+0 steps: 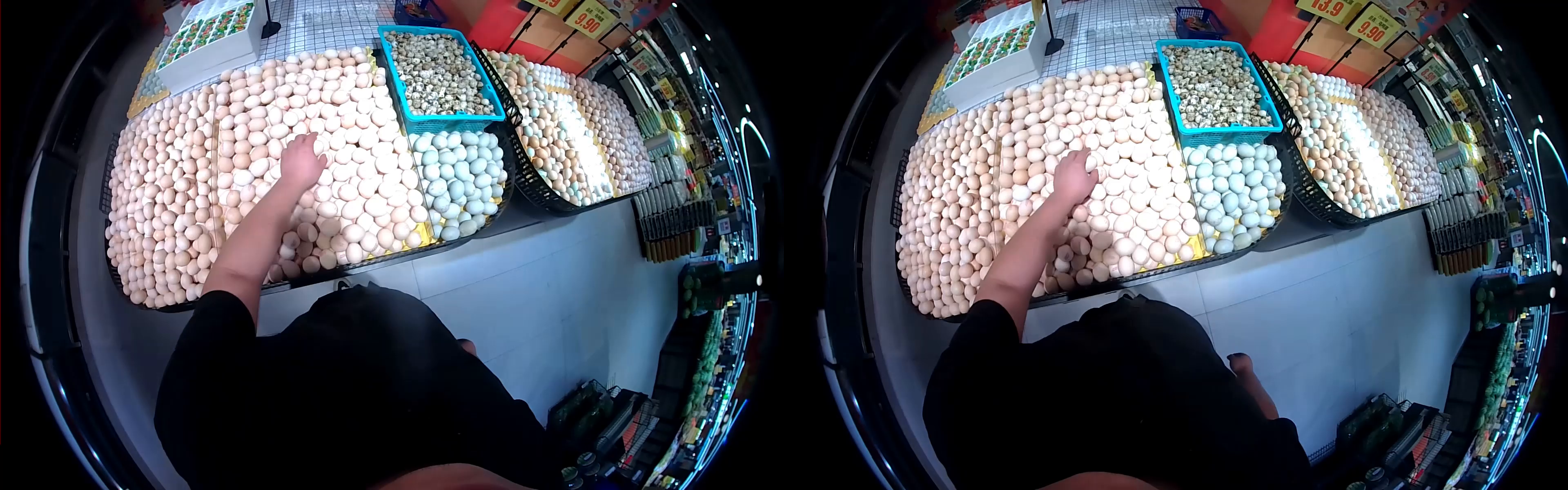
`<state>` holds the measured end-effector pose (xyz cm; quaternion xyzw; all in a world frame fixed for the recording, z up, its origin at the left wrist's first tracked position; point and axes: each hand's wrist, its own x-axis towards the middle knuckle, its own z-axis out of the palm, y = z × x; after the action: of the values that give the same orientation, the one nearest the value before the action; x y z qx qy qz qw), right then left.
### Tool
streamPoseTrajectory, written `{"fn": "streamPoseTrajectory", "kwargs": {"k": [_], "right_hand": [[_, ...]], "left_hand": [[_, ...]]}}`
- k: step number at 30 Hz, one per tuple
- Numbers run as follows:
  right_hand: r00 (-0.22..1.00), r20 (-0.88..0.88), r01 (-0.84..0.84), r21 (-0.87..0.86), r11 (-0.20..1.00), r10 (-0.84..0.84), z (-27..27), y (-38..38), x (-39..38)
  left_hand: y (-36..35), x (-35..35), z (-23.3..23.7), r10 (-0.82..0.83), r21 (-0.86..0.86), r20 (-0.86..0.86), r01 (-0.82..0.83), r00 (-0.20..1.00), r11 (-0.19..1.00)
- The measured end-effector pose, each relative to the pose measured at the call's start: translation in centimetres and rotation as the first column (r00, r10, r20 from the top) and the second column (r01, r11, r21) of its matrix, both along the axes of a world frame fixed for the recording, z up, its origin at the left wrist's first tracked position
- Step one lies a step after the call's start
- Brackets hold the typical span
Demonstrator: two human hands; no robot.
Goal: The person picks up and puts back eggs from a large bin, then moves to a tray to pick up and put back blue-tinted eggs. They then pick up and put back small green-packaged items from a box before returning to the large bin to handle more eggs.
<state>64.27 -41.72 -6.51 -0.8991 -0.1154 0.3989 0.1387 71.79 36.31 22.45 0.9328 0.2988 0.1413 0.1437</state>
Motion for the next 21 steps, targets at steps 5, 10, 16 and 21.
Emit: {"fn": "streamPoseTrajectory", "kwargs": {"k": [5,10,16,21], "right_hand": [[0.891,-0.048,0.452,0.028,0.891,-0.451,4.7,5.9,0.3],[1.000,0.009,0.017,0.133,0.991,-0.019,4.0,8.9,2.1],[0.998,-0.055,-0.025,0.052,0.998,0.028,1.5,8.1,8.3],[0.999,-0.032,-0.020,0.101,0.995,0.023,3.2,7.5,15.6]], "left_hand": [[3.2,1.4,-2.8,-0.073,0.021,-0.180,0.078,0.981,0.997],[3.4,1.3,-1.9,-0.058,-0.023,-0.060,0.056,0.997,0.998],[2.9,3.6,-0.8,0.006,-0.194,0.176,0.029,0.984,0.981],[2.1,6.7,-0.9,0.089,-0.256,0.182,-0.040,0.979,0.966]]}}
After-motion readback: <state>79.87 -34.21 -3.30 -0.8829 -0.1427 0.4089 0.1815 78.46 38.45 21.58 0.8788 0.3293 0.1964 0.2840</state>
